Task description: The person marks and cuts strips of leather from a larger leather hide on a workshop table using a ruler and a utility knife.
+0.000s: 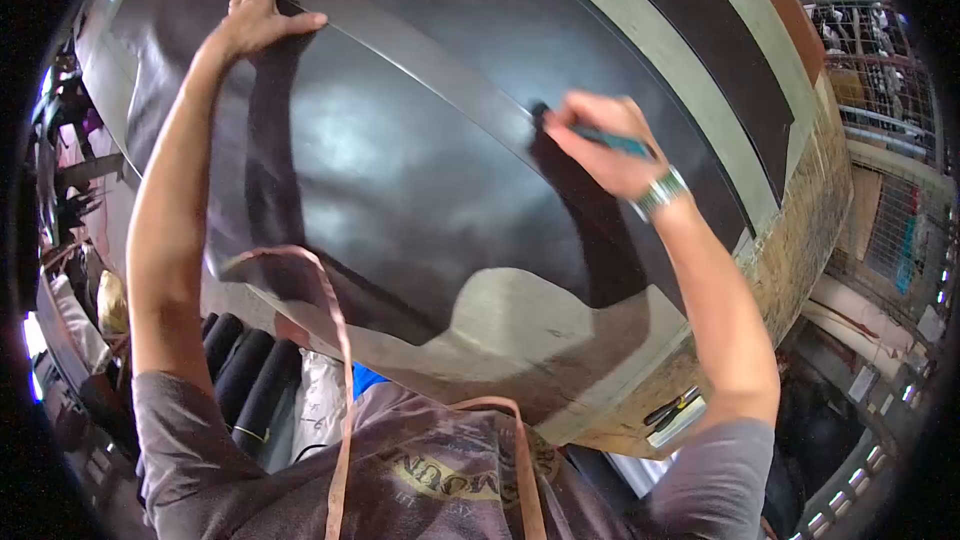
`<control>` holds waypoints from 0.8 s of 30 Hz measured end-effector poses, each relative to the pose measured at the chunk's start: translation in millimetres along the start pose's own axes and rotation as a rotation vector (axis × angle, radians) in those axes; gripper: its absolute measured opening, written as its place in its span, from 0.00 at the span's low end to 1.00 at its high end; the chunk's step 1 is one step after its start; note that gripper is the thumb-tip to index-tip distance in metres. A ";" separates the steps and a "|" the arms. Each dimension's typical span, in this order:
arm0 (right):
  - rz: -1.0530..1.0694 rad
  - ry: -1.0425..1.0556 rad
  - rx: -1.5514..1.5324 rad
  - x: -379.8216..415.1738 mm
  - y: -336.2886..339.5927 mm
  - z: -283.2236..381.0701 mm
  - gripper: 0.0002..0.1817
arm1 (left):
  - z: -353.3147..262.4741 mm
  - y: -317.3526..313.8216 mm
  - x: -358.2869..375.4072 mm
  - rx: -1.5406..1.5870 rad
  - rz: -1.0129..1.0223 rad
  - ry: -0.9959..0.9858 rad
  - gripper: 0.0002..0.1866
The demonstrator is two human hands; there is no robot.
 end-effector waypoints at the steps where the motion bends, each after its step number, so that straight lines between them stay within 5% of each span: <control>1: -0.052 -0.060 -0.007 34.8 10.1 -12.1 0.04 | -2.7 3.1 0.9 -0.017 0.049 -0.012 0.74; 3: -0.059 0.009 0.030 33.8 7.8 -10.9 0.07 | -3.9 8.8 5.1 0.046 0.097 -0.032 0.69; 5: -0.029 -0.018 0.075 30.0 6.3 -10.5 0.13 | -42.9 -19.7 40.4 0.166 -0.178 -0.188 0.65; 7: 0.013 -0.038 0.134 29.6 7.5 -7.1 0.16 | -157.3 -26.1 164.0 0.096 -0.612 -0.275 0.61; 8: -0.029 0.083 0.245 25.2 7.6 -11.8 0.15 | -210.9 -28.3 215.9 0.256 -0.444 -0.261 0.65; 10: -0.013 -0.032 0.082 30.4 11.6 -5.7 0.13 | -306.3 -38.9 306.6 0.377 -0.348 -0.299 0.71; 12: -0.041 0.094 0.165 27.5 7.2 -8.2 0.12 | -348.3 -47.9 341.9 0.448 -0.363 -0.226 0.72; 15: -0.089 0.199 0.320 24.5 -0.2 -14.4 0.11 | -360.9 -48.3 349.4 0.412 -0.347 -0.155 0.71; 18: 0.035 -0.023 0.242 11.6 -4.0 -23.4 0.12 | -366.5 -44.8 347.5 0.323 -0.283 -0.090 0.71; 21: -0.117 0.085 0.354 52.6 3.4 -37.1 0.10 | -372.4 -37.6 342.7 0.184 -0.190 -0.058 0.71; 22: -0.207 0.275 0.262 91.7 14.9 -44.4 0.11 | -374.6 -35.4 339.9 0.142 -0.147 -0.053 0.71; 24: -0.076 0.155 0.201 129.8 24.3 -69.0 0.13 | -378.7 -37.8 336.1 0.084 -0.086 -0.048 0.71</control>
Point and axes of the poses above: each hand's wrist, its own x-axis away from the middle knuckle, its own y-axis out of the back of the hand, z = x × y, the point moved 8 cm from there along -x, towards the middle knuckle, and after that the axes turned 1 degree about -x, right-handed, at the moved point
